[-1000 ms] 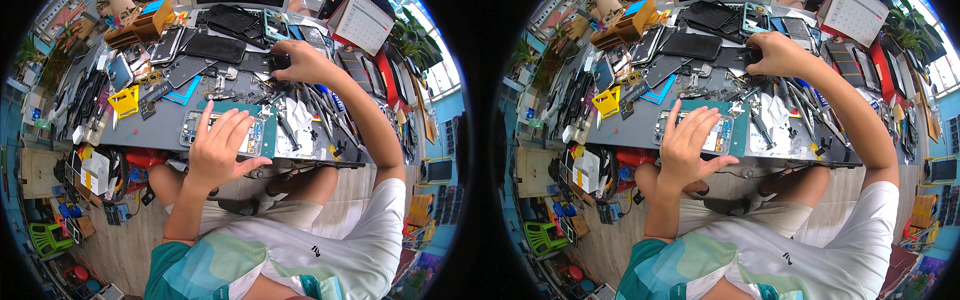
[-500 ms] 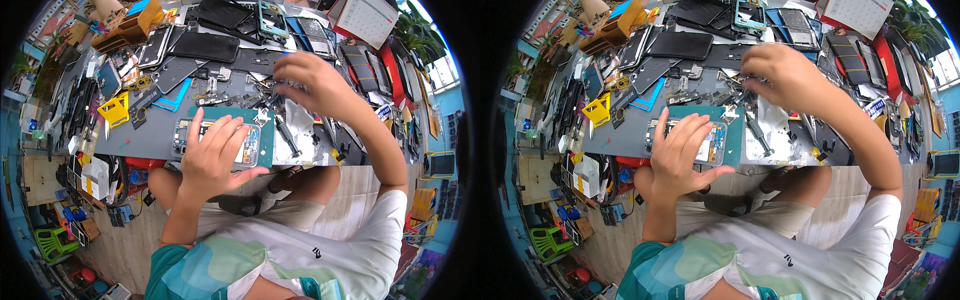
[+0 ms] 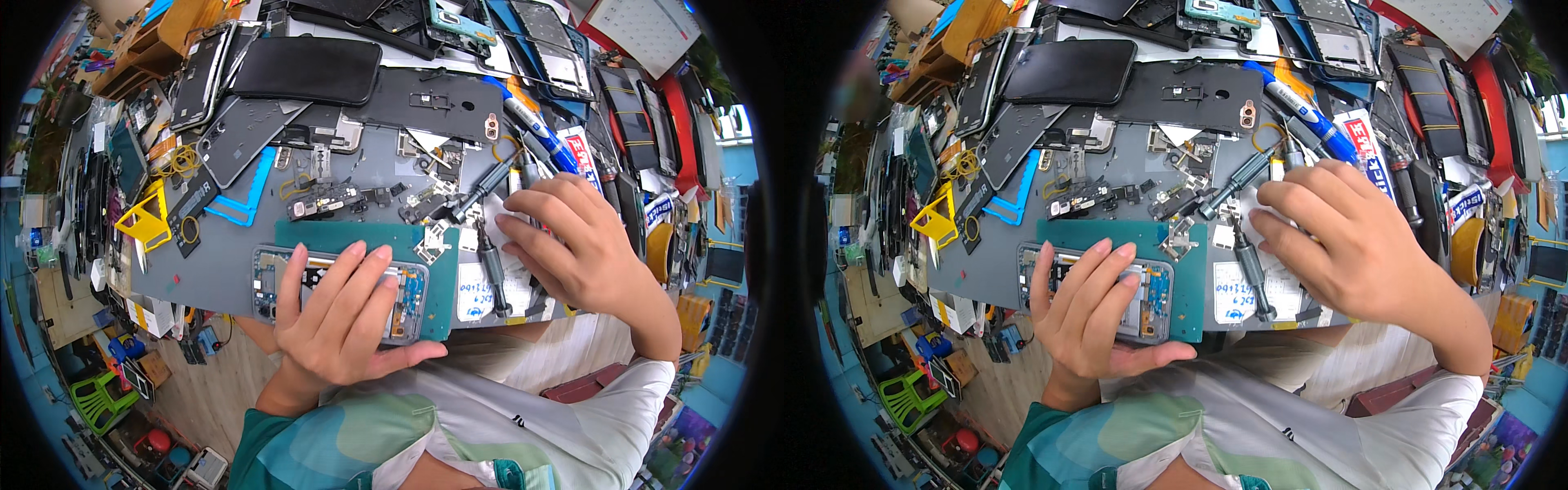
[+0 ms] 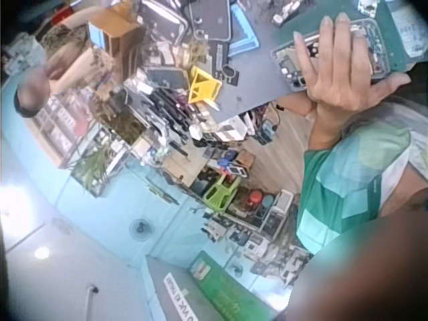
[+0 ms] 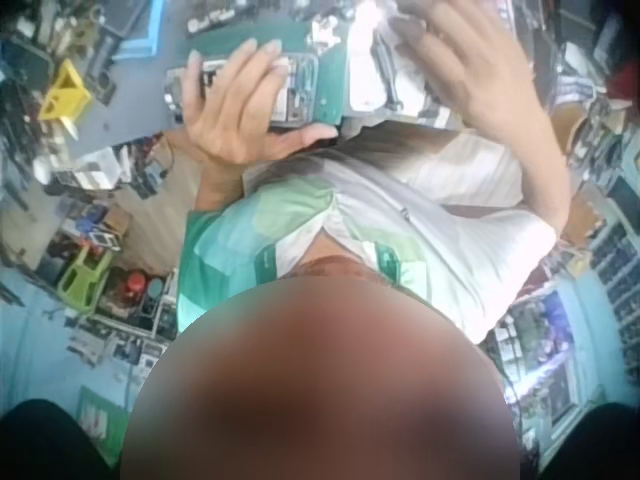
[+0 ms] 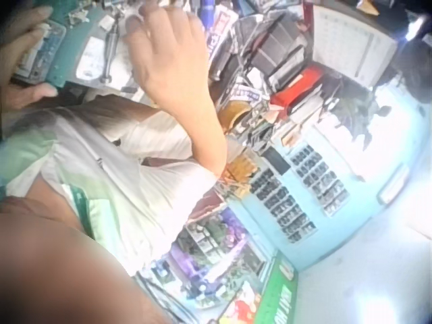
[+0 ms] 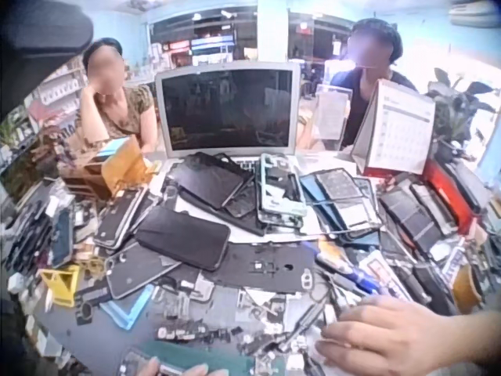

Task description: The person works on a disassembled smartphone at a cluttered workbench, using a screwdriver and tweezers to remove and install small components. They wipe the device with a cloth and handle various internal parts before moving away from the bench at the end.

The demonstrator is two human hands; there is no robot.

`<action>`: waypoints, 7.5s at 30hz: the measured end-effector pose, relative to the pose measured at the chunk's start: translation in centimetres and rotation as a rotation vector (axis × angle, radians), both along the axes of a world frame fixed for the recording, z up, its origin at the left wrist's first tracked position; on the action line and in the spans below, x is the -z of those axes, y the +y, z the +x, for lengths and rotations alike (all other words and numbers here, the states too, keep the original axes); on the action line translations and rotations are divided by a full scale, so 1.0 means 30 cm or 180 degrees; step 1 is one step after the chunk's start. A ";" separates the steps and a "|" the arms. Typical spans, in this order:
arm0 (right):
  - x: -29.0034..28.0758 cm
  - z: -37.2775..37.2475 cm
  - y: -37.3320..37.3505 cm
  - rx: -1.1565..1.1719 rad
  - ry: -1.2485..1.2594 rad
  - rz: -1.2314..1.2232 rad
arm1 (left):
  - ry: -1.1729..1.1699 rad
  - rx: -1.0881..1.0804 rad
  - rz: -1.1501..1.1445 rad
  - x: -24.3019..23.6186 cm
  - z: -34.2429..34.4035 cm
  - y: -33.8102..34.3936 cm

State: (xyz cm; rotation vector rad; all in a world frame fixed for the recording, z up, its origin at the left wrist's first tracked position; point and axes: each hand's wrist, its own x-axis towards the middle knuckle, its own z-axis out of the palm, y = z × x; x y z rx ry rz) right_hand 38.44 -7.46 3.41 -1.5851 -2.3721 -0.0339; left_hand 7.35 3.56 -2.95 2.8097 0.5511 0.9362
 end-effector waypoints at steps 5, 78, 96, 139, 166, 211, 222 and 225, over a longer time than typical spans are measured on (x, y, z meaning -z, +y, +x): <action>0.015 -0.004 0.022 0.0035 -0.0150 -0.0063 | 0.0130 -0.0011 -0.0106 -0.008 -0.009 -0.005; -0.013 -0.368 -0.501 0.1688 0.2634 0.1172 | -0.0202 0.0494 -0.0840 -0.130 -0.123 -0.251; 0.243 -0.489 -0.174 0.1666 0.2297 0.1678 | 0.1013 0.1147 -0.0457 -0.227 -0.026 0.082; 0.312 -0.545 -0.216 0.1703 0.3098 0.1505 | 0.0811 0.1824 -0.0750 -0.199 -0.041 0.101; 0.325 -0.549 -0.194 0.1712 0.2782 0.1549 | 0.0947 0.1767 -0.0772 -0.185 -0.037 0.110; 0.323 -0.579 -0.164 0.2051 0.3068 0.1522 | 0.1071 0.1712 -0.0811 -0.185 -0.039 0.113; 0.283 -0.543 -0.258 0.1827 0.3661 0.1691 | 0.0854 0.1429 -0.0766 -0.196 -0.034 0.071; 0.256 -0.522 -0.293 0.1678 0.3421 0.1661 | 0.0539 0.1374 -0.0669 -0.190 -0.030 0.059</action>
